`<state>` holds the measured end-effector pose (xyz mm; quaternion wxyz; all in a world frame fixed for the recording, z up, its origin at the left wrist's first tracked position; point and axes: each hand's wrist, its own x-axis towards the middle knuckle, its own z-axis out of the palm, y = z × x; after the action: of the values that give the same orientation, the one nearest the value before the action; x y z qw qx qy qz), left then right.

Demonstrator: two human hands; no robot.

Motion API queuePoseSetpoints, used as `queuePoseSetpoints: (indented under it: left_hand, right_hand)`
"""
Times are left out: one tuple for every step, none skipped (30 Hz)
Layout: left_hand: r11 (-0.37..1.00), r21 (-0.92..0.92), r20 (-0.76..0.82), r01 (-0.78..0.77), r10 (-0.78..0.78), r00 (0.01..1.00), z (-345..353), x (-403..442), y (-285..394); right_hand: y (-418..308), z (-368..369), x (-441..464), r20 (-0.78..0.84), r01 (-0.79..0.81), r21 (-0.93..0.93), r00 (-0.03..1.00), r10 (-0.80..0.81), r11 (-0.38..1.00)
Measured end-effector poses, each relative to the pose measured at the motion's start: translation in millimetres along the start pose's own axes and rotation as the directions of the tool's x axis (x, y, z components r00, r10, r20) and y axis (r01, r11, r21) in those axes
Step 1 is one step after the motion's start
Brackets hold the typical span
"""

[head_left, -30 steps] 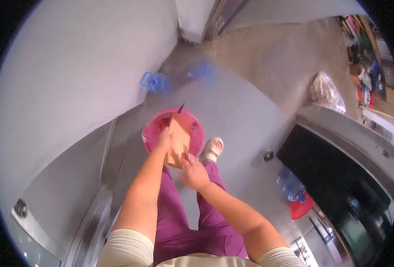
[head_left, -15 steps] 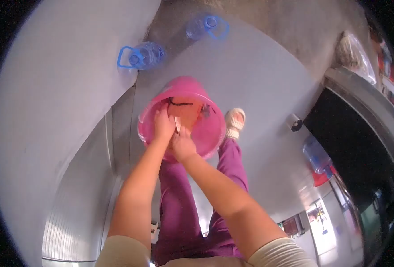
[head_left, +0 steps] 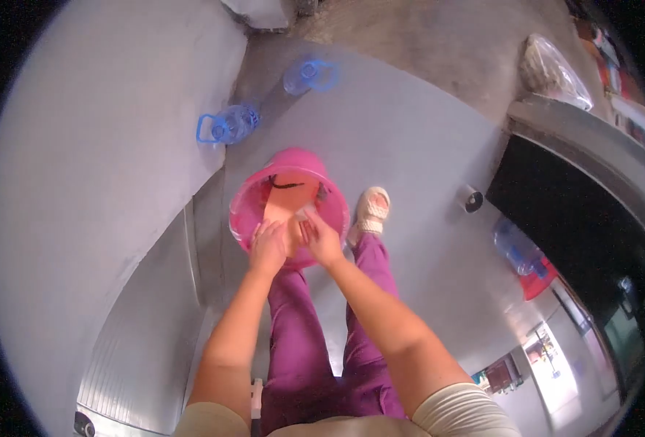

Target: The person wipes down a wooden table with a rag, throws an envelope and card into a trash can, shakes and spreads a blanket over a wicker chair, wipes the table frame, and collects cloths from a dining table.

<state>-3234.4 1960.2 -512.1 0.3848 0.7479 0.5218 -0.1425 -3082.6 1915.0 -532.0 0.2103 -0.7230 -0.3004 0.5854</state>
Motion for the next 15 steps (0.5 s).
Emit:
queuePoseSetpoints:
  left_hand:
    - [1.0,0.002,-0.016,0.005,-0.005,1.0,-3.2,-0.1,5.5]
    - [1.0,0.003,-0.031,0.009,-0.009,0.999,-6.5,-0.4,9.7]
    - [1.0,0.012,-0.035,0.012,-0.011,0.999,-8.3,-1.2,11.8]
    - [1.0,0.019,-0.037,0.012,-0.011,0.999,-8.5,-2.1,13.4]
    - [1.0,0.027,-0.04,0.01,-0.009,0.999,-9.0,-2.9,14.9]
    - [0.999,0.043,-0.024,0.011,-0.01,1.0,-11.9,-3.9,17.2]
    - [0.998,0.06,-0.009,0.013,-0.013,1.0,-15.1,-5.3,19.6]
    - [0.997,0.076,0.005,0.018,-0.019,1.0,-18.0,-6.0,21.7]
    - [0.999,-0.032,-0.013,0.033,-0.034,0.999,-24.9,-6.7,29.9]
    - [0.989,-0.141,-0.031,0.048,-0.053,0.998,-34.6,-7.9,43.2]
    - [0.967,-0.249,-0.044,0.061,-0.074,0.996,-39.2,-9.6,53.6]
    - [0.828,-0.529,0.03,0.186,-0.201,0.979,-37.7,-11.3,57.5]
    - [0.596,-0.748,0.137,0.293,-0.294,0.946,-35.3,-12.0,60.9]
    - [0.295,-0.88,0.265,0.372,-0.345,0.901,-33.3,-12.2,65.2]
    - [0.094,-0.911,0.356,0.401,-0.309,0.882,-46.4,-13.2,80.1]
  right_hand:
    - [-4.7,-2.0,-6.1,-0.06,0.028,0.067,0.998,-0.024,0.997]
    - [-9.3,-3.9,-12.6,-0.121,0.06,0.132,0.992,-0.044,0.989]
    - [-20.0,-8.3,-18.4,-0.184,0.095,0.195,0.981,-0.059,0.976]
    - [-29.9,-13.6,-23.1,-0.174,0.009,0.121,0.985,0.013,0.993]
    - [-39.4,-19.7,-27.8,-0.17,-0.08,0.045,0.982,0.086,0.996]
    - [-45.7,-25.4,-32.4,-0.171,-0.168,-0.029,0.972,0.16,0.985]
    - [-48.4,-30.5,-37.5,-0.162,-0.143,-0.129,0.979,0.121,0.981]
    - [-50.0,-34.9,-42.3,-0.146,-0.115,-0.228,0.986,0.082,0.967]
    - [-51.3,-39.5,-46.2,-0.124,-0.084,-0.326,0.991,0.046,0.942]
    - [-51.7,-44.7,-49.3,-0.194,0.092,-0.324,0.968,-0.161,0.942]
    - [-51.1,-50.2,-53.4,-0.261,0.261,-0.334,0.898,-0.355,0.906]
    - [-52.8,-54.7,-57.4,-0.323,0.416,-0.356,0.785,-0.528,0.837]
    - [-55.1,-58.9,-60.3,-0.34,0.428,-0.372,0.763,-0.55,0.824]
    - [-57.7,-63.5,-62.3,-0.355,0.437,-0.39,0.741,-0.57,0.811]
    - [-59.1,-67.7,-64.5,-0.372,0.445,-0.409,0.717,-0.59,0.797]
